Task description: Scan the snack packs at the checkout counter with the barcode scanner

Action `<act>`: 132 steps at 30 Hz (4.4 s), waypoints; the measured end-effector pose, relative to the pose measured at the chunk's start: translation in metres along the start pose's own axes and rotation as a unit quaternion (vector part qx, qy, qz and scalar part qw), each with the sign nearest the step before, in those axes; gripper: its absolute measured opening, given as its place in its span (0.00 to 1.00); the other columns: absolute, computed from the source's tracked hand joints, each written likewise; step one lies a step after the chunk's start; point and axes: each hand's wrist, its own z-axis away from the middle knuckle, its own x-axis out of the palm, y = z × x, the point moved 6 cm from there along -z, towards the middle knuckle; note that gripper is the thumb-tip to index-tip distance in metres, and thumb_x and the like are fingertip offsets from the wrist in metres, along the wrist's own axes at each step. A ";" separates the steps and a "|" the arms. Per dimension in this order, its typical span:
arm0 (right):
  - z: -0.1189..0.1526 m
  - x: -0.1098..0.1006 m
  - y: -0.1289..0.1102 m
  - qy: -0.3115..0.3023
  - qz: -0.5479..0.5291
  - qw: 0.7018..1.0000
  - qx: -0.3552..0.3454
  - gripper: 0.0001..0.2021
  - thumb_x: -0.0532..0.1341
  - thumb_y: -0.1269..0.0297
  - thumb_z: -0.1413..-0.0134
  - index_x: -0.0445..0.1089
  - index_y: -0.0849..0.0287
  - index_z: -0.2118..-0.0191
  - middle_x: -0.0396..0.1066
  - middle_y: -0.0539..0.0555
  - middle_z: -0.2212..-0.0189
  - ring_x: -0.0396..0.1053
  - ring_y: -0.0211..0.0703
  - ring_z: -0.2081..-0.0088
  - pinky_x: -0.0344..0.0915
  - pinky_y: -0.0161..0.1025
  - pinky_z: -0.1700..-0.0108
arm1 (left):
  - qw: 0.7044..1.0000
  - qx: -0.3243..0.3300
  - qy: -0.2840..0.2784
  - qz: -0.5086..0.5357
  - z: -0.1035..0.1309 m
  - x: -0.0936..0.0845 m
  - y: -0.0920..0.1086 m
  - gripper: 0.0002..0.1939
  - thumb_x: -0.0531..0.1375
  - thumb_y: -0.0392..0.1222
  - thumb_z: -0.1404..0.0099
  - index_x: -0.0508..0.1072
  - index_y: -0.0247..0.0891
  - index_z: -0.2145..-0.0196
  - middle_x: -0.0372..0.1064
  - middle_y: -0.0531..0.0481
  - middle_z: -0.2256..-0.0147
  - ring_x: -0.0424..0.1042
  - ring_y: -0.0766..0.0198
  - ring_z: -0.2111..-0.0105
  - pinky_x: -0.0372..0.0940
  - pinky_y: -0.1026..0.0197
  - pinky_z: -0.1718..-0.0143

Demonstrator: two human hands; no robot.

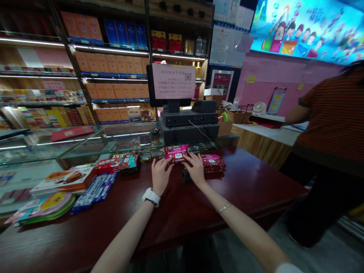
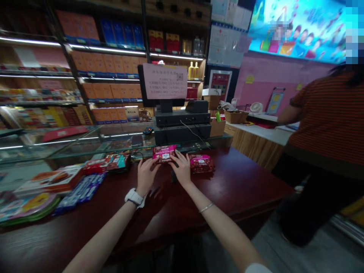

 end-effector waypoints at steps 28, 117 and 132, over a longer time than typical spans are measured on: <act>0.008 0.071 -0.044 -0.064 -0.098 0.993 -0.032 0.22 0.59 0.64 0.41 0.65 0.52 0.40 0.67 0.57 0.41 0.64 0.51 0.39 0.55 0.58 0.36 | 0.997 -0.008 0.044 -0.065 0.015 -0.037 -0.082 0.10 0.58 0.38 0.33 0.73 0.42 0.54 0.74 0.47 0.56 0.72 0.57 0.50 0.49 0.42 0.36; 0.011 0.076 -0.048 -0.243 0.109 0.951 -0.154 0.52 0.68 0.64 0.56 0.39 0.54 0.29 0.43 0.60 0.30 0.36 0.63 0.29 0.42 0.67 0.34 | 0.968 0.145 -0.193 -0.066 0.014 -0.028 -0.057 0.22 0.63 0.38 0.51 0.67 0.42 0.57 0.64 0.41 0.42 0.59 0.49 0.38 0.33 0.38 0.32; 0.011 0.077 -0.057 -0.234 0.049 0.956 -0.169 0.40 0.61 0.67 0.51 0.49 0.56 0.31 0.61 0.59 0.39 0.44 0.64 0.31 0.38 0.66 0.33 | 0.972 0.145 -0.158 -0.093 0.017 -0.021 -0.059 0.23 0.63 0.36 0.48 0.66 0.40 0.53 0.58 0.41 0.37 0.51 0.48 0.33 0.35 0.36 0.31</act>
